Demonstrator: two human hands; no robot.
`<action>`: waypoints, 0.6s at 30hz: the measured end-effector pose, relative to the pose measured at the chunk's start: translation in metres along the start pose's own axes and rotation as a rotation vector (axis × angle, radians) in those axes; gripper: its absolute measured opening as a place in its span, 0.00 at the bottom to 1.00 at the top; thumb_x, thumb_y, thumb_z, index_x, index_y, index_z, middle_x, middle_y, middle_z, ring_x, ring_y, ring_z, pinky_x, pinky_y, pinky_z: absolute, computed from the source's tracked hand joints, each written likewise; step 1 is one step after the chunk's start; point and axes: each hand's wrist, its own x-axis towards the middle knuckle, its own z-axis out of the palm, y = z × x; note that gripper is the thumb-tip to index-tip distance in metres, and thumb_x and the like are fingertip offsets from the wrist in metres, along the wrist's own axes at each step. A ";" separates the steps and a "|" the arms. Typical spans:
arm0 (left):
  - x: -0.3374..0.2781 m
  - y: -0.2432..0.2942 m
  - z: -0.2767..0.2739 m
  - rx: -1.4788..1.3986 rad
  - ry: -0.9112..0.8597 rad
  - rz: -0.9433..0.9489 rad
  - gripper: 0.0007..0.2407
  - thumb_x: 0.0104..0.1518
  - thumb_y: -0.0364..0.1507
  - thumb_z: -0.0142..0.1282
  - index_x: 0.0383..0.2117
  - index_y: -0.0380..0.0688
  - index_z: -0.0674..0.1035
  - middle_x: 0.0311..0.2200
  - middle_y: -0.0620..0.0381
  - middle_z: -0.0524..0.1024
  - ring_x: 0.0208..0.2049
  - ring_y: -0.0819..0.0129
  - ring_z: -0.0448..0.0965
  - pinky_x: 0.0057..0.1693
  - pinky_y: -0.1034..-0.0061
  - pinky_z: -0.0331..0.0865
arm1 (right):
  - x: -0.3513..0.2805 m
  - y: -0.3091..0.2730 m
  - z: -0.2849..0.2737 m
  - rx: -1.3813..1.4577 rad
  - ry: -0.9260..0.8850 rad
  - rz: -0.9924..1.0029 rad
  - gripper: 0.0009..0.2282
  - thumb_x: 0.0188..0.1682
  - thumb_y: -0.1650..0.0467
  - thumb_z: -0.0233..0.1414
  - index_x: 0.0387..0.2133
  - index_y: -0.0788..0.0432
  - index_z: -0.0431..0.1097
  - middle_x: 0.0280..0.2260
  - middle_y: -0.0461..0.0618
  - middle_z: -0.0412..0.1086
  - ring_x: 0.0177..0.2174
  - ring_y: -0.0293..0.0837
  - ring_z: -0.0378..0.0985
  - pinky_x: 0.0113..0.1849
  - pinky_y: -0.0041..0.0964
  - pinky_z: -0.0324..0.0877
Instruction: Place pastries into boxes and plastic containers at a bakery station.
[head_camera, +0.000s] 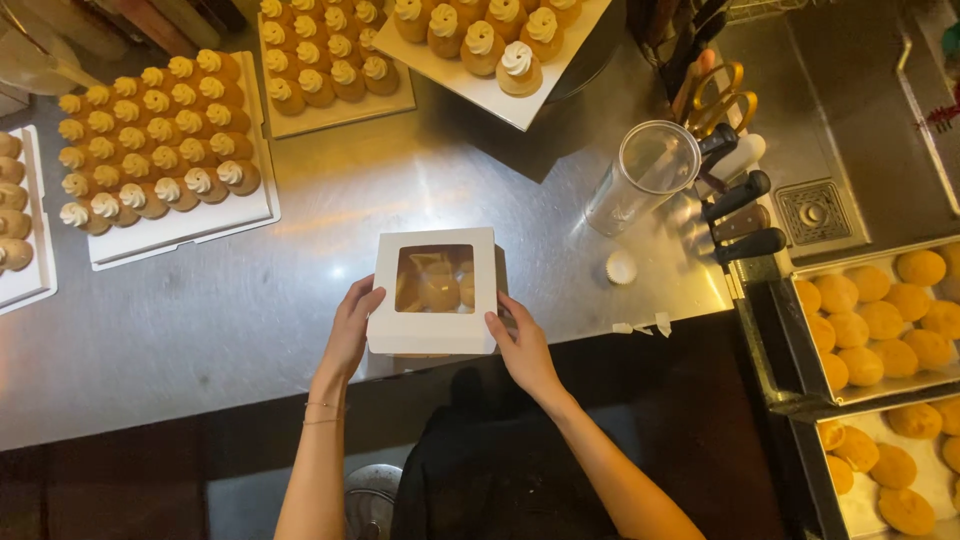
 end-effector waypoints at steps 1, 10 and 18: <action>0.003 -0.001 -0.001 -0.002 0.010 0.000 0.26 0.60 0.41 0.52 0.61 0.36 0.70 0.56 0.49 0.75 0.57 0.64 0.73 0.62 0.71 0.63 | 0.001 -0.001 0.000 0.000 -0.010 -0.001 0.24 0.55 0.64 0.52 0.61 0.64 0.62 0.55 0.60 0.70 0.55 0.47 0.73 0.50 0.41 0.72; 0.000 -0.012 -0.003 0.180 0.103 -0.041 0.22 0.60 0.38 0.55 0.57 0.37 0.76 0.45 0.46 0.82 0.48 0.63 0.79 0.55 0.72 0.70 | 0.001 -0.007 -0.004 -0.092 -0.024 -0.001 0.23 0.55 0.64 0.50 0.63 0.61 0.60 0.57 0.60 0.68 0.56 0.49 0.73 0.49 0.42 0.73; -0.018 0.009 0.019 0.316 0.202 0.195 0.18 0.61 0.36 0.55 0.54 0.38 0.77 0.44 0.44 0.82 0.45 0.63 0.84 0.48 0.72 0.77 | -0.004 -0.028 0.003 -0.266 0.010 -0.067 0.24 0.58 0.70 0.47 0.68 0.56 0.54 0.58 0.62 0.66 0.54 0.52 0.77 0.53 0.42 0.73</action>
